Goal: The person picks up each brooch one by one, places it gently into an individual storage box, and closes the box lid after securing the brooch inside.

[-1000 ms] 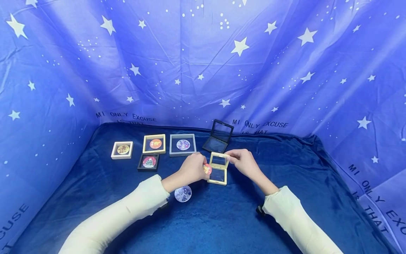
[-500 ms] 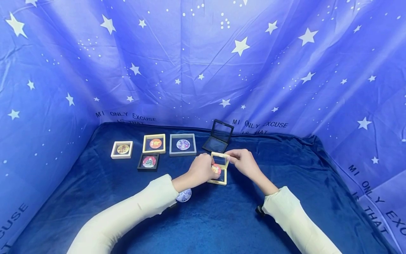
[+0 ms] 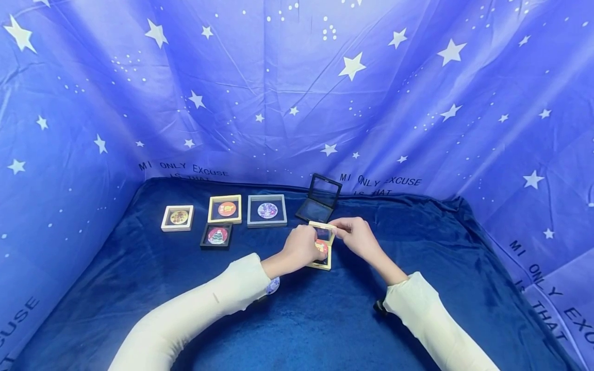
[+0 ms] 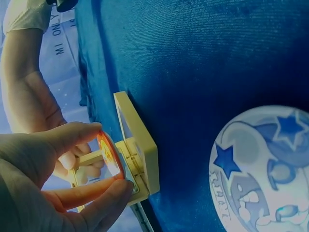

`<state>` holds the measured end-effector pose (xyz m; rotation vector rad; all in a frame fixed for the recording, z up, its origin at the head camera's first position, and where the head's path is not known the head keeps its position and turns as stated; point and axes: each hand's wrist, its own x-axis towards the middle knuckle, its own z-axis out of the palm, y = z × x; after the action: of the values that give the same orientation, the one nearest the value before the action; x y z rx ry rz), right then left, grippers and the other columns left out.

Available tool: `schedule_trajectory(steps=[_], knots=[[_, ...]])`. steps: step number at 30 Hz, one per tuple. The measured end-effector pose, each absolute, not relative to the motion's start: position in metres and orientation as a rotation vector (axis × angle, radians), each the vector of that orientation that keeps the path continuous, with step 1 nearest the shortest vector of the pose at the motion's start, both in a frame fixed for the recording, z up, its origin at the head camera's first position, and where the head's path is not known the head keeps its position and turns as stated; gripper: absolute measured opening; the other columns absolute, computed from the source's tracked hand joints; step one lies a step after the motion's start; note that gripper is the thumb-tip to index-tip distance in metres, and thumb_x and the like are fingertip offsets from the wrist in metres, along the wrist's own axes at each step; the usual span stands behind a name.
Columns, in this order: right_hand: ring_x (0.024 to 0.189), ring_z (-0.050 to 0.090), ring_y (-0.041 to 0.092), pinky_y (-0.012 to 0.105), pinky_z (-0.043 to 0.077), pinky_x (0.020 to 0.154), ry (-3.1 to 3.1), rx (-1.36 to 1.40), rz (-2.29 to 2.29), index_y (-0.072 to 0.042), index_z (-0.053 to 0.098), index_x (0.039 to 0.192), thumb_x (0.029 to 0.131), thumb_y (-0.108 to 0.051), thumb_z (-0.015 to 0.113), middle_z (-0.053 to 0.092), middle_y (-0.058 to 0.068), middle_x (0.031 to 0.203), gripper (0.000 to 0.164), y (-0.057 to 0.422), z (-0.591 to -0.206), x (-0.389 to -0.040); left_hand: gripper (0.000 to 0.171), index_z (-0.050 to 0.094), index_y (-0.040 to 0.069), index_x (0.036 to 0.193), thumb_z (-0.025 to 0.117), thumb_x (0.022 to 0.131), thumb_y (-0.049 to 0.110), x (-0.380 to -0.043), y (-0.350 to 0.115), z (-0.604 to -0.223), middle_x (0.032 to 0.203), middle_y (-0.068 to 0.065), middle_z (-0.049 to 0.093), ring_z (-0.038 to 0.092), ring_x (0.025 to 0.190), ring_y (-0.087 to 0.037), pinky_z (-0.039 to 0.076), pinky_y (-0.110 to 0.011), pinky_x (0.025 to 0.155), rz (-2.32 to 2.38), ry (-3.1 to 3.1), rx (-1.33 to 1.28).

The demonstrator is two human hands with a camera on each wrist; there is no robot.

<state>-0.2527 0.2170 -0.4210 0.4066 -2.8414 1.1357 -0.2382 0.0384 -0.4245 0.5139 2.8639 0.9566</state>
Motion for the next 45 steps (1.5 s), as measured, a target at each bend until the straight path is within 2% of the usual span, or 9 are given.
schedule_trajectory(steps=[4, 7, 9, 16, 28, 40, 45], knots=[[0.077, 0.064, 0.017, 0.029, 0.049, 0.066, -2.842, 0.404, 1.132, -0.003, 0.079, 0.103, 0.094, -0.002, 0.069, 0.078, 0.014, 0.097, 0.014, 0.217, -0.421, -0.252, 0.039, 0.056, 0.011, 0.059, 0.09, 0.074, 0.023, -0.238, 0.041, -0.427, 0.055, 0.004, 0.051, 0.048, 0.053, -0.011, 0.036, -0.024, 0.048, 0.907, 2.891, 0.518], [0.078, 0.065, 0.017, 0.029, 0.049, 0.066, -2.847, 0.397, 1.132, -0.003, 0.079, 0.104, 0.094, -0.002, 0.069, 0.078, 0.014, 0.098, 0.014, 0.217, -0.421, -0.252, 0.028, 0.068, 0.007, 0.072, 0.09, 0.074, 0.024, -0.238, 0.042, -0.43, 0.065, 0.0, 0.064, 0.055, 0.057, -0.012, 0.042, -0.025, 0.051, 0.862, 2.921, 0.538], [0.076, 0.064, 0.017, 0.029, 0.048, 0.065, -2.849, 0.394, 1.134, -0.003, 0.079, 0.104, 0.094, -0.002, 0.069, 0.078, 0.015, 0.098, 0.014, 0.217, -0.421, -0.252, 0.027, 0.072, 0.005, 0.079, 0.09, 0.074, 0.024, -0.238, 0.042, -0.432, 0.07, -0.003, 0.068, 0.058, 0.059, -0.012, 0.043, -0.025, 0.051, 0.832, 2.937, 0.556], [0.071, 0.058, 0.015, 0.026, 0.045, 0.061, -2.85, 0.392, 1.149, -0.003, 0.078, 0.103, 0.094, -0.002, 0.069, 0.078, 0.016, 0.096, 0.013, 0.216, -0.421, -0.252, 0.026, 0.071, 0.007, 0.078, 0.09, 0.075, 0.025, -0.238, 0.045, -0.437, 0.067, -0.001, 0.066, 0.057, 0.057, -0.011, 0.042, -0.025, 0.05, 0.747, 2.984, 0.62], [0.066, 0.055, 0.014, 0.024, 0.042, 0.058, -2.855, 0.396, 1.152, -0.003, 0.078, 0.103, 0.094, -0.003, 0.069, 0.077, 0.016, 0.094, 0.013, 0.216, -0.42, -0.252, 0.03, 0.071, 0.009, 0.075, 0.091, 0.075, 0.032, -0.236, 0.049, -0.437, 0.066, -0.001, 0.068, 0.064, 0.061, -0.017, 0.046, -0.03, 0.05, 0.629, 3.035, 0.642], [0.067, 0.056, 0.014, 0.025, 0.042, 0.058, -2.864, 0.401, 1.14, -0.003, 0.079, 0.103, 0.094, -0.004, 0.069, 0.077, 0.015, 0.094, 0.013, 0.216, -0.419, -0.251, 0.033, 0.072, 0.01, 0.078, 0.09, 0.076, 0.038, -0.235, 0.049, -0.442, 0.07, -0.001, 0.069, 0.066, 0.065, -0.017, 0.05, -0.031, 0.054, 0.549, 3.057, 0.653], [0.072, 0.062, 0.021, 0.026, 0.046, 0.061, -2.872, 0.404, 1.157, -0.002, 0.078, 0.104, 0.095, -0.004, 0.068, 0.078, 0.016, 0.095, 0.014, 0.217, -0.418, -0.251, 0.034, 0.072, 0.01, 0.078, 0.089, 0.077, 0.039, -0.235, 0.047, -0.441, 0.071, -0.001, 0.069, 0.066, 0.066, -0.018, 0.05, -0.031, 0.055, 0.57, 3.061, 0.667]])
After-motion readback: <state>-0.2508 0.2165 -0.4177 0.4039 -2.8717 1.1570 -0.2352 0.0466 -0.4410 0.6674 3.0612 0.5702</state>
